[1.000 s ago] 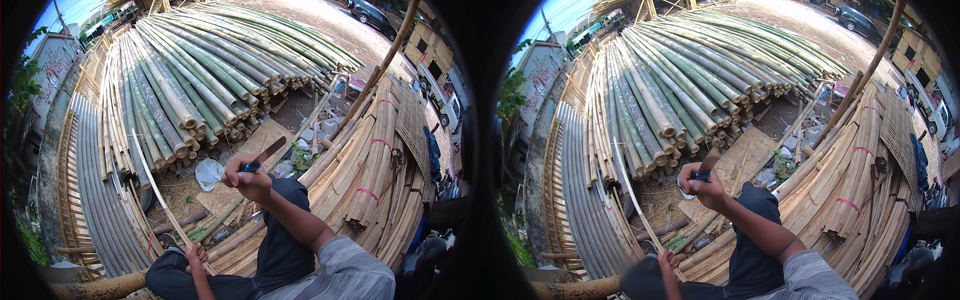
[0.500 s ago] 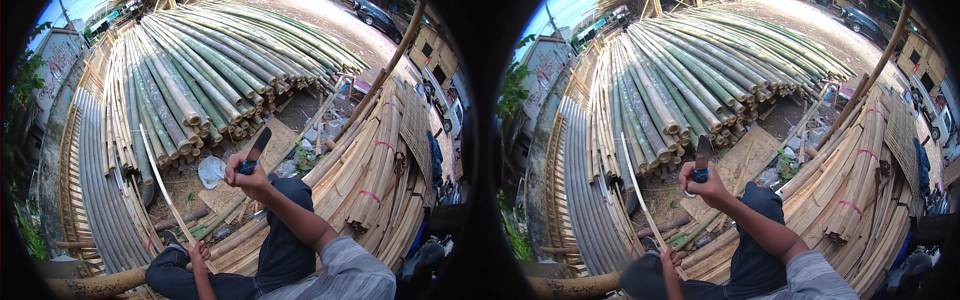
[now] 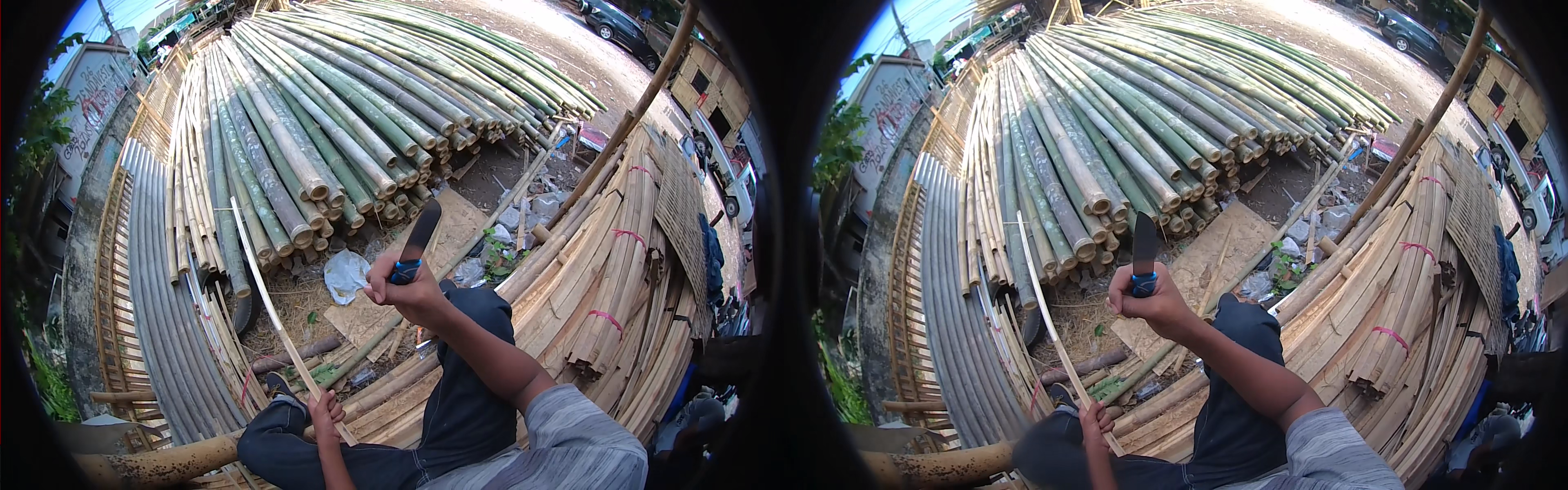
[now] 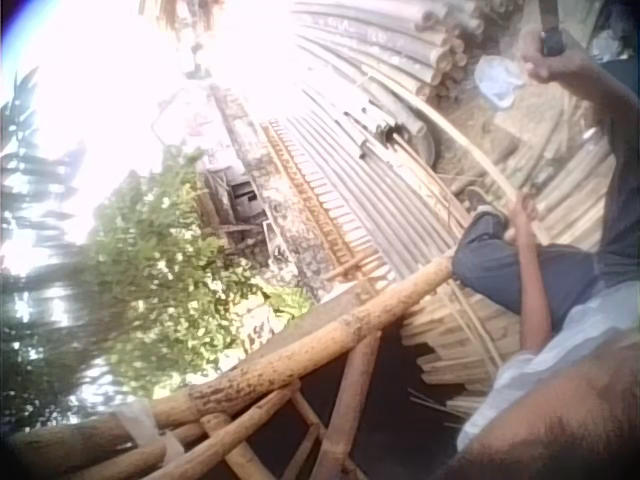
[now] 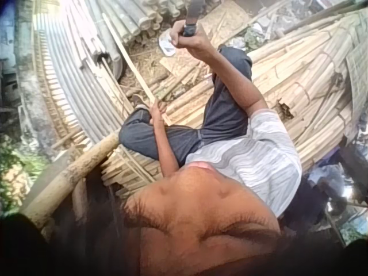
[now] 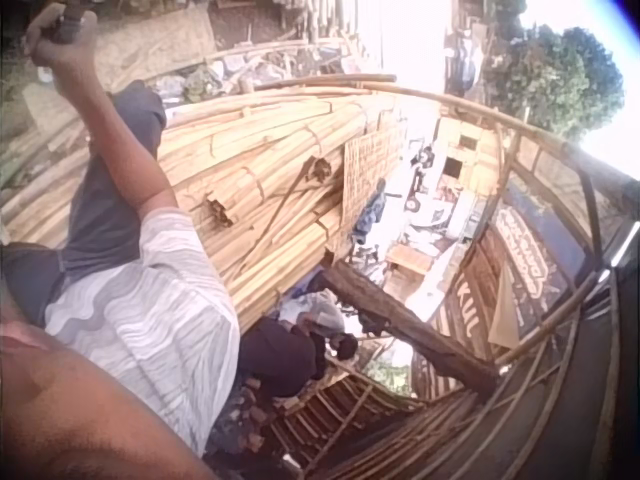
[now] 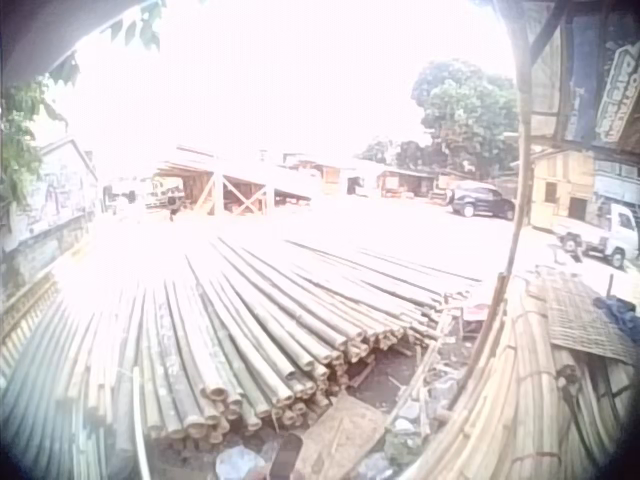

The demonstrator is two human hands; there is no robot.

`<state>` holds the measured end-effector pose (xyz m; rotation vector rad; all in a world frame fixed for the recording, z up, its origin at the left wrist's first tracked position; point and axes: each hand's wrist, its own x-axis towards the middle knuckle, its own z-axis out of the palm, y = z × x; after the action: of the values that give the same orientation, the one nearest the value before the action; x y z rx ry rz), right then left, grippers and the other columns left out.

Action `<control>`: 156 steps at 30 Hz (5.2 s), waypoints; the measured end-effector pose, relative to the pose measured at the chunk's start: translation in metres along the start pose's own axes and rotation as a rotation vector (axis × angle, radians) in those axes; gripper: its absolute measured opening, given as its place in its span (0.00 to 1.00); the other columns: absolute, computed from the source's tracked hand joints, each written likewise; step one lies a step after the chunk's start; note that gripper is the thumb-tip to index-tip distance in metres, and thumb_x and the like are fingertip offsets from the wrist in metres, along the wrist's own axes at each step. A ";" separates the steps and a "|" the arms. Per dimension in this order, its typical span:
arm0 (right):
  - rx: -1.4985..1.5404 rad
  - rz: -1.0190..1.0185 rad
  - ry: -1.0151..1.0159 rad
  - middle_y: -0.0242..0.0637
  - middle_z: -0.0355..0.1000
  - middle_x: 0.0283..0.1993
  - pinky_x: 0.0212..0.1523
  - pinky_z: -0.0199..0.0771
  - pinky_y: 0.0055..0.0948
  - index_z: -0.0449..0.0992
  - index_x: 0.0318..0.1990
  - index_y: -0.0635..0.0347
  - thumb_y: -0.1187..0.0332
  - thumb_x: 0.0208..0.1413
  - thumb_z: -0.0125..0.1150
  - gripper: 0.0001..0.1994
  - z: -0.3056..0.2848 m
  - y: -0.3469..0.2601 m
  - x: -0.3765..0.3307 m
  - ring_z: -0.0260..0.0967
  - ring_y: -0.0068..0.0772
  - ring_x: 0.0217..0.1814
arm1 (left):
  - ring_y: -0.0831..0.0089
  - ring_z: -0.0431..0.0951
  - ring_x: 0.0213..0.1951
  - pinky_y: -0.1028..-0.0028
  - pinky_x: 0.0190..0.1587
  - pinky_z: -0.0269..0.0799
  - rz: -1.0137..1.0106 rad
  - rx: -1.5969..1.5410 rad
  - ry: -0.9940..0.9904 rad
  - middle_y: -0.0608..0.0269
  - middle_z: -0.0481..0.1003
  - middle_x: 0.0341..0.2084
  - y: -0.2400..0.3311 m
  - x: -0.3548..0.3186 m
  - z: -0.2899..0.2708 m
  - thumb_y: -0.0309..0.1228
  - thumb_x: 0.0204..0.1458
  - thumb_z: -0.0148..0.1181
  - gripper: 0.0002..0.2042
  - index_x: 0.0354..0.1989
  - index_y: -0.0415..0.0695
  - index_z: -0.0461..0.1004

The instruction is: The recorder is assembling and trimming bamboo components for furniture manufacturing.

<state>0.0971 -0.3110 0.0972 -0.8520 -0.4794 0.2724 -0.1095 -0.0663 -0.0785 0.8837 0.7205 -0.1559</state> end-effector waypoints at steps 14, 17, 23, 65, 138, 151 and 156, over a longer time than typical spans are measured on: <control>0.010 0.123 0.091 0.21 0.55 0.23 0.25 0.49 0.14 0.61 0.20 0.53 0.82 0.52 0.60 0.16 0.002 0.004 0.009 0.51 0.12 0.24 | 0.86 0.46 0.08 0.81 0.08 0.40 -0.007 0.016 0.005 0.76 0.51 0.10 -0.001 0.001 0.001 0.22 0.54 0.51 0.10 0.29 0.51 0.57; 0.011 0.136 0.100 0.20 0.55 0.23 0.25 0.49 0.15 0.62 0.22 0.52 0.81 0.52 0.60 0.15 0.003 0.004 0.010 0.51 0.11 0.24 | 0.86 0.46 0.08 0.81 0.08 0.40 -0.010 0.018 0.006 0.76 0.51 0.11 -0.002 0.002 0.000 0.22 0.54 0.52 0.10 0.29 0.51 0.57; 0.031 0.147 0.099 0.21 0.56 0.25 0.23 0.48 0.16 0.62 0.26 0.52 0.81 0.51 0.60 0.13 -0.003 0.009 0.010 0.51 0.11 0.23 | 0.86 0.46 0.08 0.82 0.08 0.40 -0.017 0.021 0.013 0.76 0.51 0.11 -0.001 0.001 0.004 0.22 0.54 0.52 0.11 0.29 0.52 0.57; -0.688 0.349 0.093 0.17 0.58 0.17 0.20 0.45 0.16 0.80 0.38 0.63 0.72 0.51 0.60 0.08 -0.004 0.071 0.021 0.49 0.09 0.18 | 0.88 0.46 0.08 0.83 0.09 0.40 -0.032 -0.147 -0.171 0.78 0.51 0.11 0.004 -0.014 0.004 0.23 0.56 0.53 0.11 0.29 0.53 0.56; -1.036 0.259 -0.434 0.57 0.67 0.19 0.30 0.65 0.49 0.72 0.21 0.69 0.68 0.46 0.50 0.12 0.044 0.178 -0.032 0.66 0.61 0.25 | 0.92 0.51 0.12 0.86 0.11 0.42 0.137 0.130 0.121 0.78 0.57 0.16 0.008 -0.150 0.045 0.24 0.53 0.58 0.09 0.33 0.46 0.61; -1.298 -0.011 -0.618 0.49 0.67 0.16 0.25 0.67 0.51 0.73 0.17 0.60 0.64 0.39 0.56 0.09 0.068 0.217 -0.083 0.69 0.56 0.22 | 0.91 0.53 0.13 0.85 0.13 0.45 0.136 0.168 0.190 0.77 0.58 0.16 0.004 -0.147 0.039 0.25 0.53 0.58 0.09 0.32 0.46 0.61; -1.488 0.037 -0.548 0.50 0.70 0.19 0.25 0.69 0.49 0.75 0.16 0.60 0.62 0.40 0.56 0.11 0.031 0.202 -0.042 0.70 0.55 0.23 | 0.92 0.50 0.13 0.86 0.13 0.42 0.132 0.214 0.170 0.79 0.54 0.15 -0.012 -0.152 0.043 0.26 0.54 0.57 0.09 0.34 0.46 0.61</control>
<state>0.0371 -0.1808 -0.0540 -2.2555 -1.2233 0.1418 -0.2073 -0.1307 0.0284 1.1556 0.8107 -0.0401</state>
